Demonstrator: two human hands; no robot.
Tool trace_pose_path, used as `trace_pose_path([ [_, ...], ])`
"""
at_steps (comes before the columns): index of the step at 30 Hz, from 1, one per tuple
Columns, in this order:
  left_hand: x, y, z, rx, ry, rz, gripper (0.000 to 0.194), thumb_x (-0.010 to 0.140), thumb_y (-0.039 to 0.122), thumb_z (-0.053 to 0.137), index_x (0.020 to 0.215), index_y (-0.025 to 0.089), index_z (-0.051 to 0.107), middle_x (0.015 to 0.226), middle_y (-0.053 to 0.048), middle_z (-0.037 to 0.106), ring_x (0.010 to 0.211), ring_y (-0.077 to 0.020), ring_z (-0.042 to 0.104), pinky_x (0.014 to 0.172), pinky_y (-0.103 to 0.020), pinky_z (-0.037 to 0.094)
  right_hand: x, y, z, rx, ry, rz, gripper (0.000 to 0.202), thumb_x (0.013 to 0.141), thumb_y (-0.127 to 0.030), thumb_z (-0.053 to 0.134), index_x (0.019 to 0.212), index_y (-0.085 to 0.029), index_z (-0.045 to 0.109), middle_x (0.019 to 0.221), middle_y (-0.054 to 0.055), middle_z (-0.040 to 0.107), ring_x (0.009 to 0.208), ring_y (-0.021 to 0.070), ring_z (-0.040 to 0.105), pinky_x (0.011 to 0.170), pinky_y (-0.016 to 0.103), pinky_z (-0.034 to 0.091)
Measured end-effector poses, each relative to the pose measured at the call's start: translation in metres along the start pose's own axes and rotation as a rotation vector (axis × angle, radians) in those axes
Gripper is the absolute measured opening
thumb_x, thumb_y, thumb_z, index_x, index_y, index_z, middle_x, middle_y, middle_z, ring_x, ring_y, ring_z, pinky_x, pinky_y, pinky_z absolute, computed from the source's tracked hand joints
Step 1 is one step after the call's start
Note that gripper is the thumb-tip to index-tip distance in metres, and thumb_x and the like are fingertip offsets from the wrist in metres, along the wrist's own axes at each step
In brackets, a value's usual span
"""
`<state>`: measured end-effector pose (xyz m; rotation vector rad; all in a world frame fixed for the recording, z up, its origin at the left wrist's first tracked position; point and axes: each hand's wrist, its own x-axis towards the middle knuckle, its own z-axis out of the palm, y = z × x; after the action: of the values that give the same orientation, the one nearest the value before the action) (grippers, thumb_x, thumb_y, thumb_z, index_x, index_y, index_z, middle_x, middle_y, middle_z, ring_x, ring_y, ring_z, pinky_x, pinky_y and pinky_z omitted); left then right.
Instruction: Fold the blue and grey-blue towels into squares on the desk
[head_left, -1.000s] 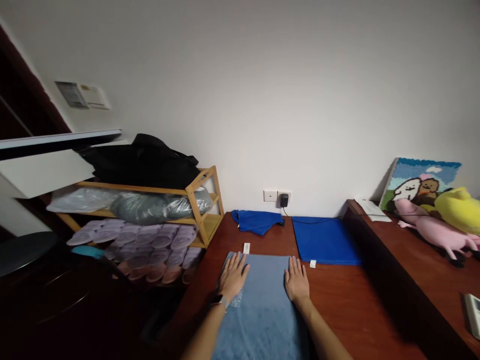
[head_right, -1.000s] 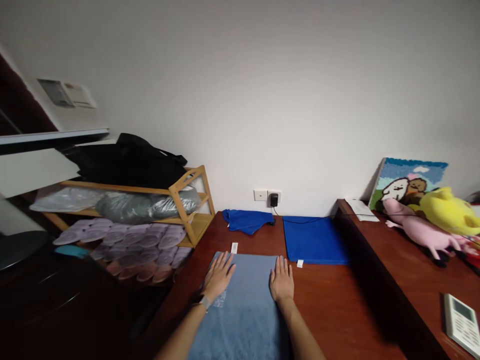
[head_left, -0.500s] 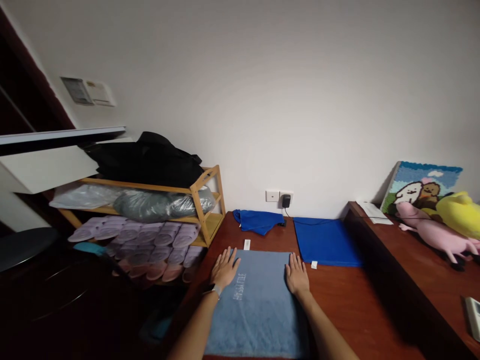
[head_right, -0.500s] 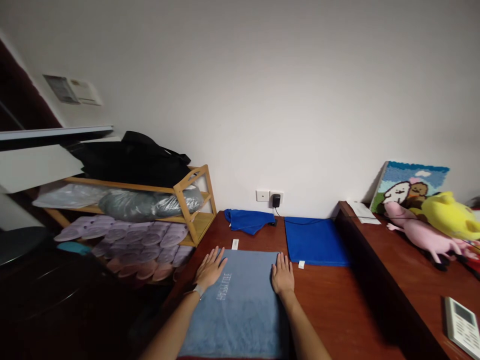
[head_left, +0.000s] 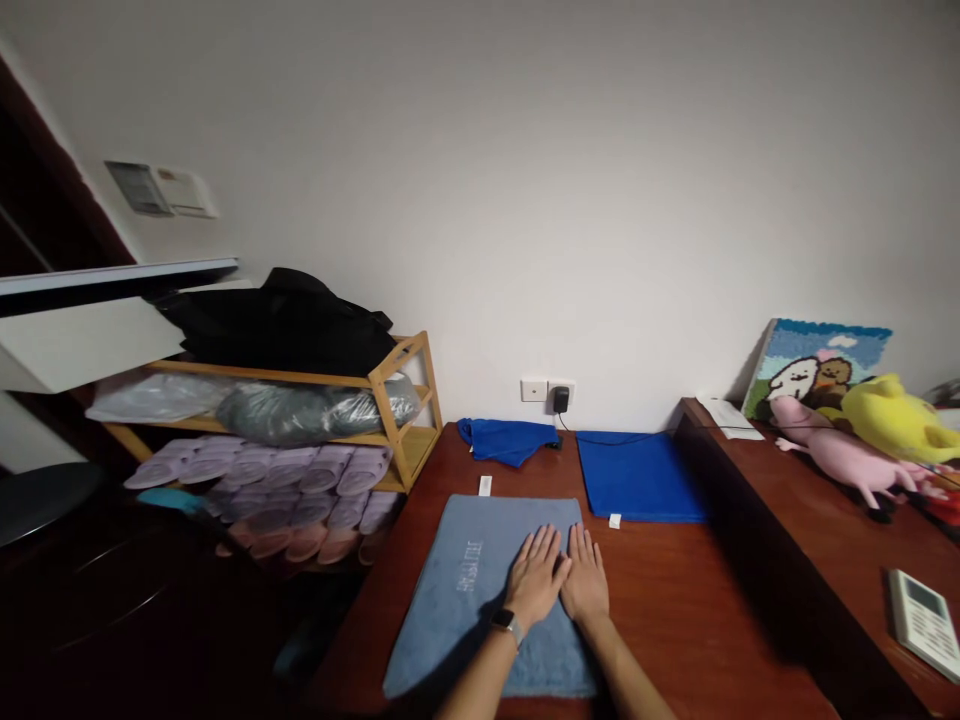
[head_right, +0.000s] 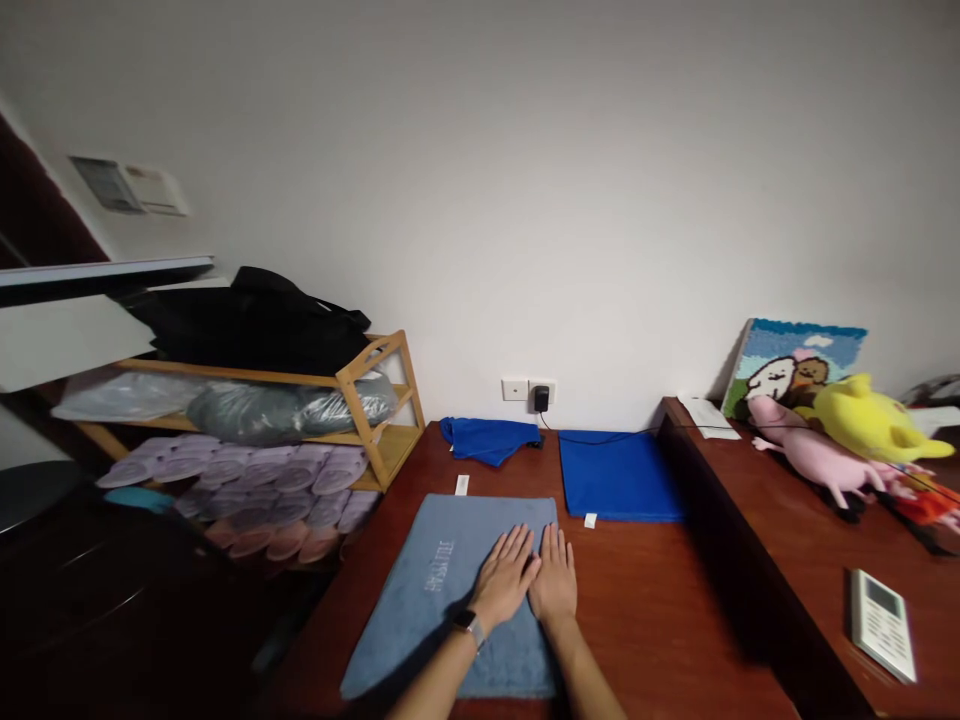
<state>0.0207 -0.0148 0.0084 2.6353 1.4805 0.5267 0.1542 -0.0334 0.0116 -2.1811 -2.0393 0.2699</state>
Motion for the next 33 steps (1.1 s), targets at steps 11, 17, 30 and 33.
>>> trace_pose_path([
  [11, -0.102, -0.145, -0.056, 0.208, 0.024, -0.400, 0.069, 0.104, 0.056, 0.027, 0.161, 0.019, 0.034, 0.167, -0.012, 0.034, 0.155, -0.0279, 0.031, 0.126, -0.051, 0.028, 0.001, -0.006, -0.010, 0.055, 0.013, 0.062, 0.066, 0.104, -0.036, 0.019, 0.163, -0.009, 0.020, 0.171, 0.007, 0.015, 0.159, 0.0209, 0.013, 0.129, 0.040, 0.008],
  [17, -0.100, -0.140, -0.057, 0.196, 0.019, -0.392, 0.069, 0.103, 0.054, 0.027, 0.159, 0.013, 0.037, 0.167, -0.015, 0.035, 0.155, -0.0286, 0.030, 0.125, -0.049, 0.029, -0.022, -0.005, -0.019, 0.053, -0.010, 0.055, 0.065, 0.105, -0.038, 0.016, 0.164, -0.012, 0.018, 0.171, 0.004, 0.015, 0.159, 0.0203, 0.012, 0.129, 0.041, 0.009],
  [30, -0.069, -0.019, -0.042, 0.054, 0.085, -0.059, 0.062, 0.107, 0.048, 0.022, 0.161, 0.019, 0.033, 0.165, -0.008, 0.042, 0.154, -0.0223, 0.033, 0.127, -0.044, 0.028, -0.073, -0.001, -0.012, 0.059, -0.018, 0.011, 0.064, 0.104, -0.039, 0.018, 0.163, -0.014, 0.022, 0.171, 0.003, 0.016, 0.159, 0.0218, 0.012, 0.130, 0.042, 0.008],
  [33, -0.058, 0.044, -0.017, -0.027, 0.012, 0.093, 0.063, 0.107, 0.049, 0.022, 0.163, 0.022, 0.026, 0.167, -0.007, 0.037, 0.155, -0.0212, 0.032, 0.127, -0.043, 0.029, -0.073, 0.004, -0.009, 0.051, -0.045, -0.057, 0.065, 0.103, -0.038, 0.027, 0.163, -0.017, 0.023, 0.172, 0.003, 0.013, 0.160, 0.0228, 0.006, 0.130, 0.043, 0.007],
])
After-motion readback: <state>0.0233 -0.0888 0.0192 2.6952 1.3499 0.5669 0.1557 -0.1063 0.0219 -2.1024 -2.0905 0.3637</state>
